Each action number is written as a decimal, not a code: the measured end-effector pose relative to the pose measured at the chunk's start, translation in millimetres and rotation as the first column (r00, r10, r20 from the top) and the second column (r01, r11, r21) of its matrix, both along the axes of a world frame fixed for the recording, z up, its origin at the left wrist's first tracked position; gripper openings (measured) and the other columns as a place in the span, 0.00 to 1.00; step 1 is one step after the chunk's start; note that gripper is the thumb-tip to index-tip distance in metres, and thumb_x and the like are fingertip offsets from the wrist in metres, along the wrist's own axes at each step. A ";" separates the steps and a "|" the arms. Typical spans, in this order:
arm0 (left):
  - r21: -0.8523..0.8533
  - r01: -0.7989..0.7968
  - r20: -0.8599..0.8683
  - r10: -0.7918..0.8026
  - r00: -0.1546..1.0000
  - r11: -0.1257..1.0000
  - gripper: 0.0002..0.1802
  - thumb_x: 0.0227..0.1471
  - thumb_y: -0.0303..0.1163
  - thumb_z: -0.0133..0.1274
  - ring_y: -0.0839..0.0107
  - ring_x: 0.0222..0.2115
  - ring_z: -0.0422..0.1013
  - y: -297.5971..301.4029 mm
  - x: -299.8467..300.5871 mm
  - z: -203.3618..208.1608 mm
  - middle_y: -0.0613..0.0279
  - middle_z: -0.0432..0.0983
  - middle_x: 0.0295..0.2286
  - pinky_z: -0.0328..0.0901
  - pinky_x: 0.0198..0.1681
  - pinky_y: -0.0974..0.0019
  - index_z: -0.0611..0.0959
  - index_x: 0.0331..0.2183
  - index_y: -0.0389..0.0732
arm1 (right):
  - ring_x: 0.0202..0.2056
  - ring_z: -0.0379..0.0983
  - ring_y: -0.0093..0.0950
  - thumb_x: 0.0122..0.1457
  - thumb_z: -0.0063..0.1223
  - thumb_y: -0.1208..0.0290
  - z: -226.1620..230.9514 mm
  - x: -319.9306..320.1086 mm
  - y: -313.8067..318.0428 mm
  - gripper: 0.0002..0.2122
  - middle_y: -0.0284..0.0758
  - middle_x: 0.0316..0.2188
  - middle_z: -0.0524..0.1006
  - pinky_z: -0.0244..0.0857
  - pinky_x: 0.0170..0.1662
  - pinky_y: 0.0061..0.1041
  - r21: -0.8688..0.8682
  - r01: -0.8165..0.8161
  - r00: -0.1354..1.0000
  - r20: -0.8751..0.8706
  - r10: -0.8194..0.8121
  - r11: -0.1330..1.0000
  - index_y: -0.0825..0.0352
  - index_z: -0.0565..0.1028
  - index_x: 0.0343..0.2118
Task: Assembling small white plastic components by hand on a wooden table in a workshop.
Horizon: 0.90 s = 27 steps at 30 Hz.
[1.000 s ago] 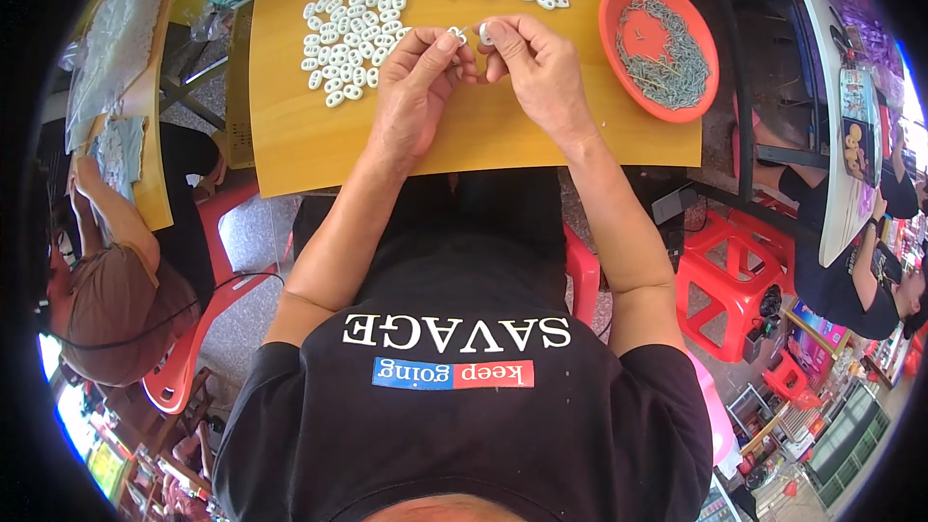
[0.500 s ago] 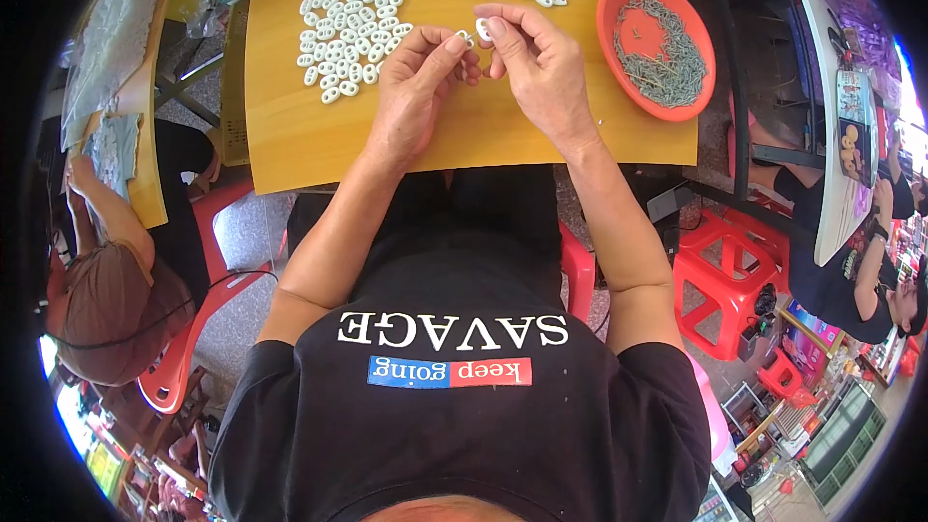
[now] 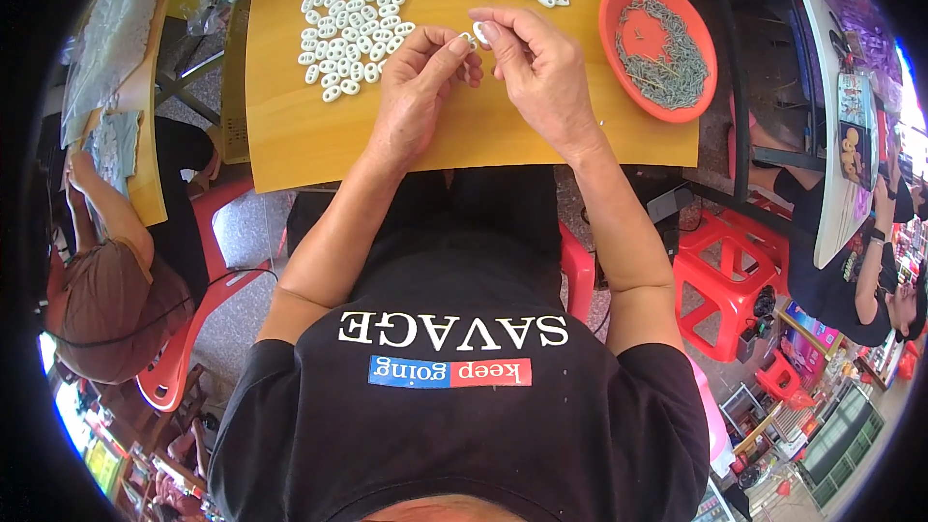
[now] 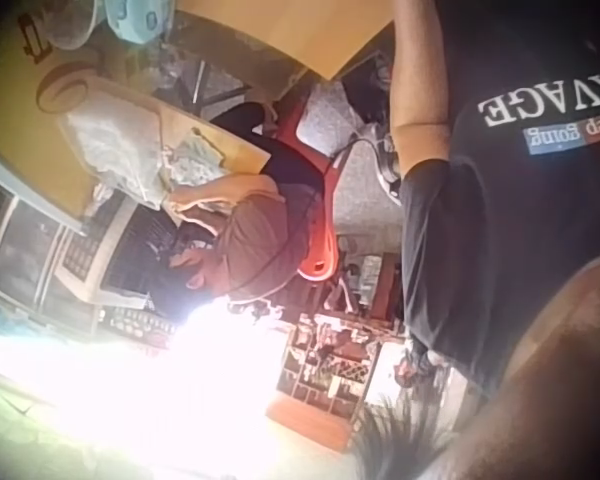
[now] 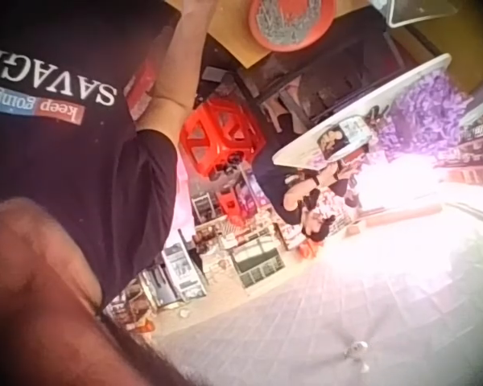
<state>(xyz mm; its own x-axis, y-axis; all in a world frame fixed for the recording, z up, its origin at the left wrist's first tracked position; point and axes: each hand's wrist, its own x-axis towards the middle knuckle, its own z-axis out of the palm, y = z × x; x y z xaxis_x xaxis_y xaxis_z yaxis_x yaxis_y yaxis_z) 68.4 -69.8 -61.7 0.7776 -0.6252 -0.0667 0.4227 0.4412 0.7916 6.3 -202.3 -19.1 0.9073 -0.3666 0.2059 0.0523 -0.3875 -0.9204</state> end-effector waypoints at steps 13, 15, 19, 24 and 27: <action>0.028 0.009 -0.012 -0.009 1.000 1.000 0.08 0.58 0.31 0.54 0.80 0.24 0.67 0.1 1.5 -1.7 0.66 0.72 0.24 0.62 0.29 0.75 0.76 0.31 0.36 | 0.23 0.73 0.24 0.58 0.53 0.80 -9.1 6.6 4.6 0.06 0.35 0.27 0.76 0.67 0.24 0.21 -0.342 0.039 0.985 0.172 0.021 0.939 0.68 0.78 0.38; 0.048 -0.014 -0.024 0.015 1.000 0.999 0.09 0.57 0.32 0.55 0.80 0.24 0.66 -0.4 1.9 -2.8 0.67 0.72 0.24 0.61 0.28 0.75 0.76 0.30 0.37 | 0.23 0.72 0.22 0.59 0.53 0.79 -8.1 7.1 7.1 0.06 0.33 0.27 0.76 0.66 0.25 0.20 -0.268 0.039 0.987 0.159 0.004 0.963 0.68 0.78 0.37; 0.071 -0.014 0.049 0.010 0.999 0.997 0.09 0.57 0.32 0.55 0.79 0.26 0.68 -2.6 -1.3 1.3 0.66 0.73 0.26 0.63 0.30 0.75 0.75 0.33 0.37 | 0.23 0.68 0.16 0.61 0.51 0.77 -9.2 1.7 4.8 0.08 0.29 0.25 0.74 0.63 0.26 0.15 0.140 0.004 1.000 0.016 -0.007 0.990 0.69 0.77 0.42; -0.013 0.020 0.201 -0.017 0.980 1.000 0.17 0.59 0.34 0.52 0.76 0.33 0.71 -0.8 -7.8 0.5 0.62 0.72 0.39 0.65 0.36 0.73 0.73 0.48 0.37 | 0.23 0.65 0.14 0.63 0.49 0.78 -1.4 -3.0 10.6 0.21 0.29 0.27 0.74 0.59 0.27 0.13 0.501 -0.122 0.992 0.078 0.096 0.857 0.69 0.62 0.58; 0.042 0.065 0.258 -0.074 0.963 0.997 0.18 0.63 0.38 0.47 0.78 0.33 0.68 5.1 -8.0 8.7 0.63 0.69 0.46 0.64 0.35 0.74 0.76 0.49 0.37 | 0.24 0.64 0.14 0.63 0.49 0.77 -1.6 -5.1 15.3 0.25 0.30 0.30 0.76 0.58 0.27 0.12 0.612 -0.145 0.989 0.110 0.097 0.777 0.69 0.56 0.61</action>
<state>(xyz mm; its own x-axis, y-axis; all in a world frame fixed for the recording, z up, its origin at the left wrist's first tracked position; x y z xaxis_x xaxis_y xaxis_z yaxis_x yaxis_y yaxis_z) 60.4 -64.7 -53.0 0.7257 -0.6792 0.1101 0.2299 0.3902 0.8915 1.2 -187.0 -20.6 0.9451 -0.3247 0.0369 0.1319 0.2756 -0.9522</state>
